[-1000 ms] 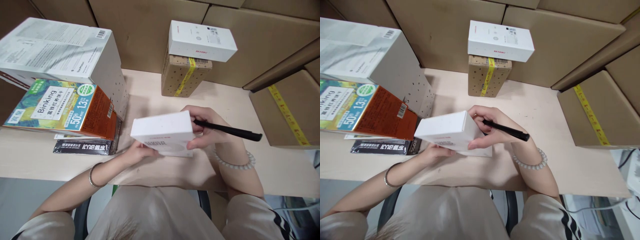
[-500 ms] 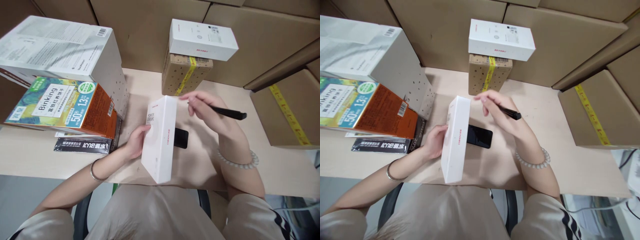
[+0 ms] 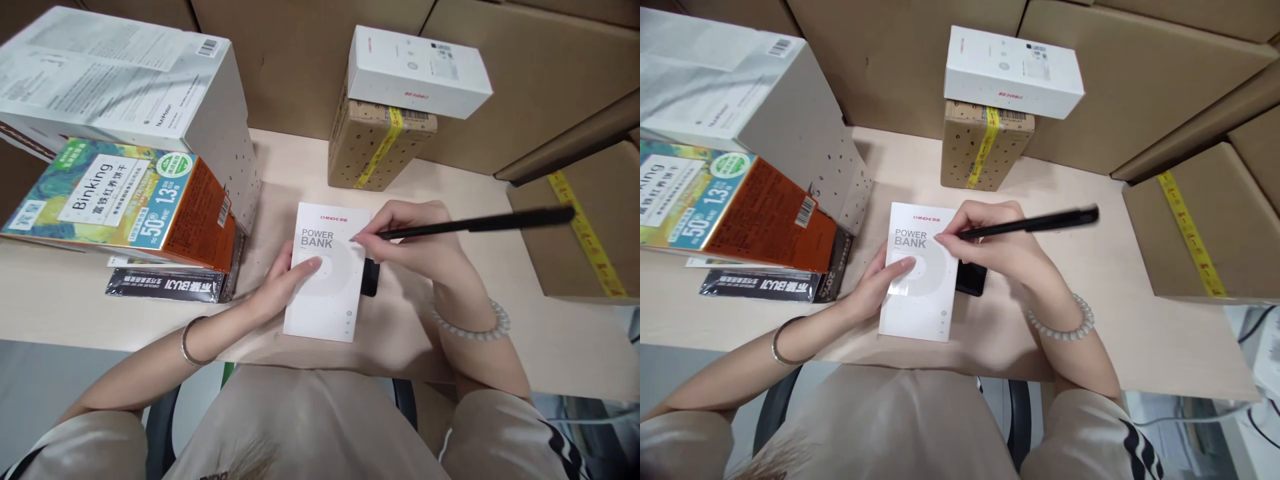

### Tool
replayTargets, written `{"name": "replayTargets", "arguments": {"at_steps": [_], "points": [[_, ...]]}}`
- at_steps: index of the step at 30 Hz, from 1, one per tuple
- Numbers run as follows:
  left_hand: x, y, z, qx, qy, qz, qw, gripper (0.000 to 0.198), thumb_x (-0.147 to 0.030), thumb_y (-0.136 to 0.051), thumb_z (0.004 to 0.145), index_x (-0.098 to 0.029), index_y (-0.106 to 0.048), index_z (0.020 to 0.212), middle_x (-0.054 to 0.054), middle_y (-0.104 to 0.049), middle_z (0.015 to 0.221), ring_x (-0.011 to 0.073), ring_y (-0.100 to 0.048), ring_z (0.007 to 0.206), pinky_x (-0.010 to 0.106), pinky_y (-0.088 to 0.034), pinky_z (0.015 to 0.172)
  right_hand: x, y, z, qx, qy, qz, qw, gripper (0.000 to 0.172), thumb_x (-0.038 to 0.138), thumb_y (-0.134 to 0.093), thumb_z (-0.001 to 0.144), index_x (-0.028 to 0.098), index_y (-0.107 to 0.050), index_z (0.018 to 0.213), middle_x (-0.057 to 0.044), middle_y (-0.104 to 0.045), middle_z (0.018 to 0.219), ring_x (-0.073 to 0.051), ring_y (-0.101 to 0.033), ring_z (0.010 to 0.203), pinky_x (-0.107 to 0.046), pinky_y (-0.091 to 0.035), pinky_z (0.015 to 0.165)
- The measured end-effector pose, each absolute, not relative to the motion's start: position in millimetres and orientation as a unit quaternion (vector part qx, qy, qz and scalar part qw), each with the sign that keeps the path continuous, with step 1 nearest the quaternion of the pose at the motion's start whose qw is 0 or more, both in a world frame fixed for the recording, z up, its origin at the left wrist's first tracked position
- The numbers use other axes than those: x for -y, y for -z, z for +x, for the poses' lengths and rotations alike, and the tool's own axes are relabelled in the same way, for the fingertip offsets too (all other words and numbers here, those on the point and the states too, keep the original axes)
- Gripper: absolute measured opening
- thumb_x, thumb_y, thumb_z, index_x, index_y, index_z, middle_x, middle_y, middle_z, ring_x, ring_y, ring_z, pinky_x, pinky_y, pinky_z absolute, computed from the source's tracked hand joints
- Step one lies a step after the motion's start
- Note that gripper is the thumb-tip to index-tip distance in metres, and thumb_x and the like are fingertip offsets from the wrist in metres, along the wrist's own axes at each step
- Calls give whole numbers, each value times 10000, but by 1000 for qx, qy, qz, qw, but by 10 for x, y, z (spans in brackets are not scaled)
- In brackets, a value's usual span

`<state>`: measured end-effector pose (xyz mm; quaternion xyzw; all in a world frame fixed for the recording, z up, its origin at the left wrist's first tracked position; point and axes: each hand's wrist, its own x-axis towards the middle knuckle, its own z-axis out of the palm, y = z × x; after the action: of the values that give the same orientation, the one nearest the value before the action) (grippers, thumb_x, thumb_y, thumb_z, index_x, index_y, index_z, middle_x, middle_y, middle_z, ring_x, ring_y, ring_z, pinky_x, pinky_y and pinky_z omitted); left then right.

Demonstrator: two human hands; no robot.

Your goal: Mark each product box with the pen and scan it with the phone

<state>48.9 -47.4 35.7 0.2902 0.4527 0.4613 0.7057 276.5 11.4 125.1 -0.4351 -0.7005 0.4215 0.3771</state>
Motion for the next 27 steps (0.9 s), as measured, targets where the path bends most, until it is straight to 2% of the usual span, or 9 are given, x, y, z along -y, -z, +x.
{"name": "replayTargets", "arguments": {"at_steps": [3,6,9,15,19,27], "points": [[487,-350,502,-461,-470,299,691,597,-482,-979,809,-228,-643,1231,60,-845,1155,292,-784,1092,389,-600,931,-157,-1122,2694,731,-428,-412,334,237,304,-859,820,256,-657,705,36,-665,598,-128,-548,528,-288,-414,513],[475,-327,505,-462,-473,309,683,562,-462,-978,818,-219,-625,1180,52,-826,1138,257,-762,1046,363,-582,900,-229,-945,2635,696,-479,-423,327,272,356,-878,821,244,-646,733,32,-675,590,-133,-592,519,-279,-438,517],[455,-282,506,-469,-473,304,681,545,-474,-975,818,-211,-632,1151,56,-814,1133,256,-754,1040,367,-579,898,-274,-802,2596,658,-508,-438,340,353,363,-946,750,239,-616,722,25,-699,639,-125,-608,539,-263,-446,518],[438,-220,519,-487,-466,277,685,579,-521,-998,756,-208,-649,1095,57,-823,1118,262,-762,1008,378,-601,862,-349,-631,2587,643,-535,-453,308,281,293,-849,756,245,-581,689,68,-594,522,-100,-541,442,-233,-386,450],[435,-234,523,-490,-464,255,692,583,-501,-1003,726,-207,-641,1076,57,-829,1107,257,-773,981,372,-609,838,-383,-575,2575,644,-540,-449,304,254,272,-798,753,243,-561,666,68,-588,566,-83,-512,426,-224,-363,408],[429,-242,510,-500,-467,246,687,584,-487,-1010,690,-210,-653,1059,31,-811,1043,223,-752,898,345,-586,776,-352,-595,2545,656,-534,-452,285,242,302,-772,786,233,-575,664,57,-587,597,-83,-508,477,-224,-364,416]]}}
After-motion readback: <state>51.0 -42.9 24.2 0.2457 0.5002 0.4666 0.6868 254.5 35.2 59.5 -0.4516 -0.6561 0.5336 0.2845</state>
